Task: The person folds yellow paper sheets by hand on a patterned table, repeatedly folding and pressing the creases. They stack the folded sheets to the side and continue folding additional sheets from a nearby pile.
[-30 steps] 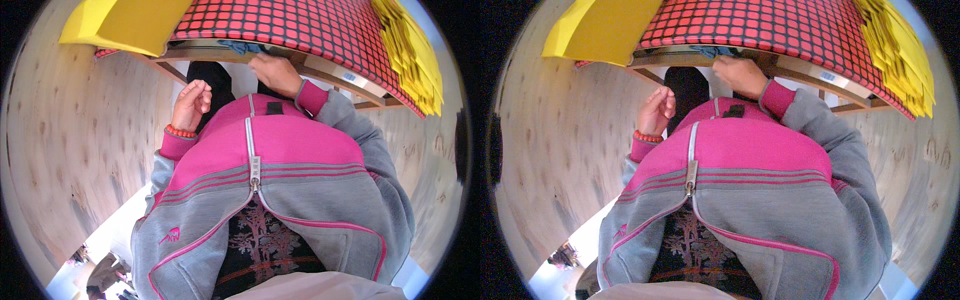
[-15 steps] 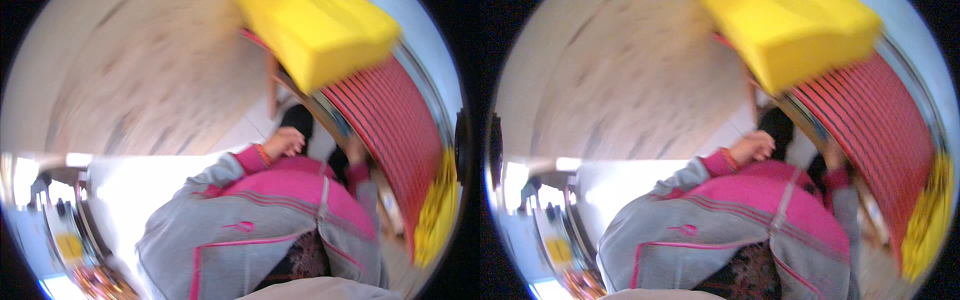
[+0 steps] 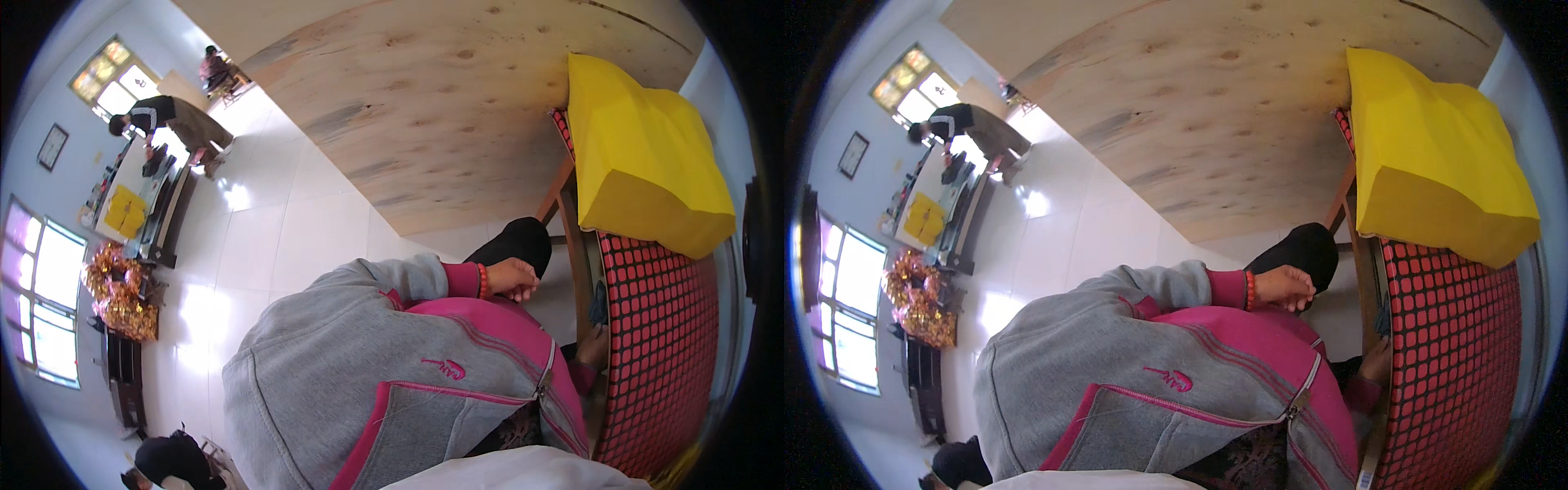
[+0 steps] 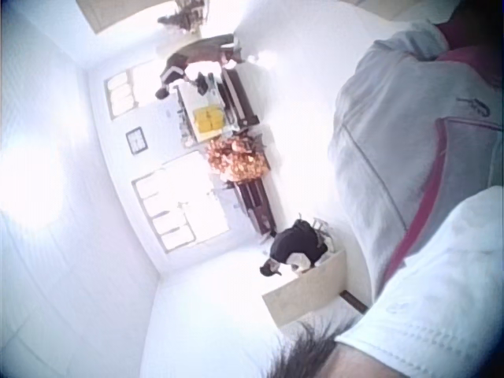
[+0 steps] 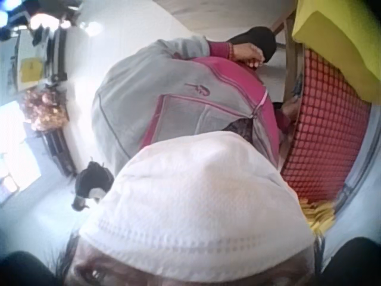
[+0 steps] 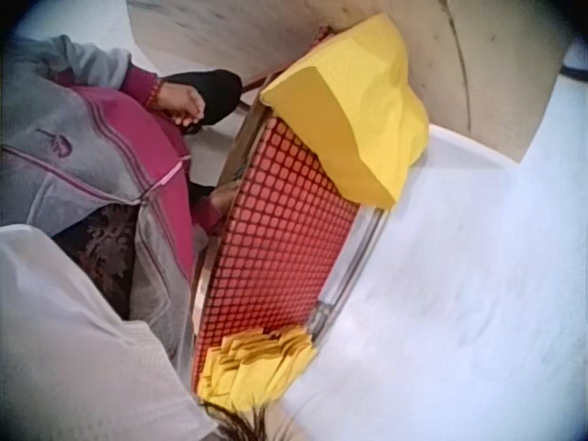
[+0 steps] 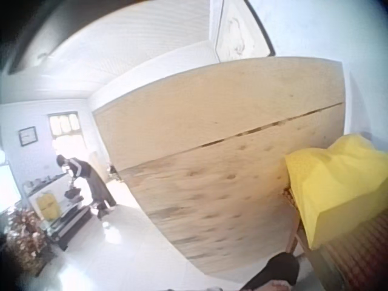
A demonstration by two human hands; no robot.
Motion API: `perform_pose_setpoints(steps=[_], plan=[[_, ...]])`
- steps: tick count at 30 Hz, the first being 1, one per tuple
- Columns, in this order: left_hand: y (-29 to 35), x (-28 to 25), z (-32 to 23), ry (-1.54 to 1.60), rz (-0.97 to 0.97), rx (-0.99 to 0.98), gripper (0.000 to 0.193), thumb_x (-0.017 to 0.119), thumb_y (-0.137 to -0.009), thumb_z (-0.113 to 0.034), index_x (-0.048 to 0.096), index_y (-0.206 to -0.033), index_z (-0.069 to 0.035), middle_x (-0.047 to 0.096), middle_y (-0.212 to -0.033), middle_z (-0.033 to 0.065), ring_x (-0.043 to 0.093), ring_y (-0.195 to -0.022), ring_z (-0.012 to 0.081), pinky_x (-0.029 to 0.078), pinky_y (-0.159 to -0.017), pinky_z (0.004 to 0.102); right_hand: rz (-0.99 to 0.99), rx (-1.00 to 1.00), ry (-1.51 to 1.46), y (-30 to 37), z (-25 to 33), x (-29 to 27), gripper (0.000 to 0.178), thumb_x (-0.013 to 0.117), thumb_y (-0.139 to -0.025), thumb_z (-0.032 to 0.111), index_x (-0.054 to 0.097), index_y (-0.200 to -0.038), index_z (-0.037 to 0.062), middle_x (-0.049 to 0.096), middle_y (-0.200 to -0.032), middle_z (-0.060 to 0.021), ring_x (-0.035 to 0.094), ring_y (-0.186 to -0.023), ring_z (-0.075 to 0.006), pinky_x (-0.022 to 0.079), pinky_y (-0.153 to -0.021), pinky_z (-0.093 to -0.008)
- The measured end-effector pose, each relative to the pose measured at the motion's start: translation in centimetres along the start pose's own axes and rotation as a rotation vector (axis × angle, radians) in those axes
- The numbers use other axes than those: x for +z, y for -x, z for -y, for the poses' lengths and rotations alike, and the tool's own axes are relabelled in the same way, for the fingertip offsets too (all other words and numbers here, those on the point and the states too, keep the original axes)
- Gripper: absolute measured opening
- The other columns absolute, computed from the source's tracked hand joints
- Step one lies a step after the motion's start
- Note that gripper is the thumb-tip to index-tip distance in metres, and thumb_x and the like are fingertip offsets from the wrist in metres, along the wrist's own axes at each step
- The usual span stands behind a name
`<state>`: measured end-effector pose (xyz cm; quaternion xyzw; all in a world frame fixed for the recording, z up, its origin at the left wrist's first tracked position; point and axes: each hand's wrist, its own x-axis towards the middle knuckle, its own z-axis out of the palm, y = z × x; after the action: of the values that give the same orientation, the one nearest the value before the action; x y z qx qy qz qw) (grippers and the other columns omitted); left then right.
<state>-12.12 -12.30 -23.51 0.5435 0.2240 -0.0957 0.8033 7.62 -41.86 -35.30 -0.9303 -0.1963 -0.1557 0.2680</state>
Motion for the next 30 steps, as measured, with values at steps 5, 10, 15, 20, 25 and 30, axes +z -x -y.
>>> perform_pose_setpoints(steps=[5,10,15,20,25,30], plan=[[1.9,-0.4,0.7,-0.006,-0.081,-0.001,0.012,0.064,-0.095,-0.019,0.065,-0.088,-0.009,0.067,-0.07,0.002,0.06,-0.056,0.0108,0.047,-0.053,0.025,-0.03,-0.008,0.097,0.0,1.7,-1.0,0.037,0.053,-0.104,0.024,0.065,-0.123,-0.0049,0.067,-0.122,-0.023,0.065,-0.107,-0.0354,0.051,-0.092,-0.0427],[2.2,-2.1,0.7,0.003,-0.108,-0.001,0.01,0.064,-0.093,-0.018,0.065,-0.089,-0.009,0.067,-0.071,0.0029,0.061,-0.059,0.0116,0.048,-0.055,0.0265,-0.043,0.053,0.159,-0.2,2.6,-1.9,0.04,0.051,-0.106,0.026,0.062,-0.131,-0.0028,0.065,-0.128,-0.0224,0.064,-0.11,-0.0352,0.05,-0.093,-0.0413],[1.2,-3.3,1.3,0.013,-0.083,-0.006,0.013,0.065,-0.094,-0.02,0.067,-0.092,-0.008,0.067,-0.072,0.0042,0.063,-0.062,0.0131,0.05,-0.057,0.0259,0.009,0.069,-0.068,-0.5,2.5,-2.1,0.041,0.051,-0.106,0.027,0.06,-0.134,-0.0022,0.061,-0.134,-0.0229,0.061,-0.115,-0.0358,0.049,-0.095,-0.0442],[0.9,-5.1,1.0,0.096,-0.07,-0.041,0.016,0.063,-0.098,-0.024,0.067,-0.096,-0.009,0.067,-0.078,0.004,0.063,-0.068,0.0121,0.051,-0.059,0.0252,-0.137,0.007,-0.188,-0.8,3.0,-0.4,0.042,0.051,-0.106,0.028,0.059,-0.133,-0.0025,0.06,-0.134,-0.0227,0.06,-0.116,-0.0368,0.048,-0.096,-0.0463],[0.4,-6.5,-0.9,0.113,-0.028,-0.066,0.016,0.061,-0.1,-0.024,0.065,-0.093,-0.009,0.066,-0.075,0.0015,0.06,-0.063,0.0123,0.046,-0.058,0.0245,-0.207,0.074,-0.055,-0.3,4.2,-0.6,0.043,0.054,-0.104,0.031,0.059,-0.131,-0.0021,0.061,-0.13,-0.0213,0.059,-0.114,-0.0376,0.048,-0.096,-0.0481],[0.1,-6.9,-1.5,0.124,0.043,-0.014,0.017,0.06,-0.1,-0.024,0.063,-0.092,-0.01,0.066,-0.076,0.0006,0.059,-0.061,0.0101,0.046,-0.057,0.0228,-0.253,0.069,-0.066,0.1,6.9,-2.5,0.044,0.059,-0.1,0.037,0.062,-0.126,0.0022,0.065,-0.121,-0.0179,0.061,-0.109,-0.0365,0.051,-0.088,-0.0481]])
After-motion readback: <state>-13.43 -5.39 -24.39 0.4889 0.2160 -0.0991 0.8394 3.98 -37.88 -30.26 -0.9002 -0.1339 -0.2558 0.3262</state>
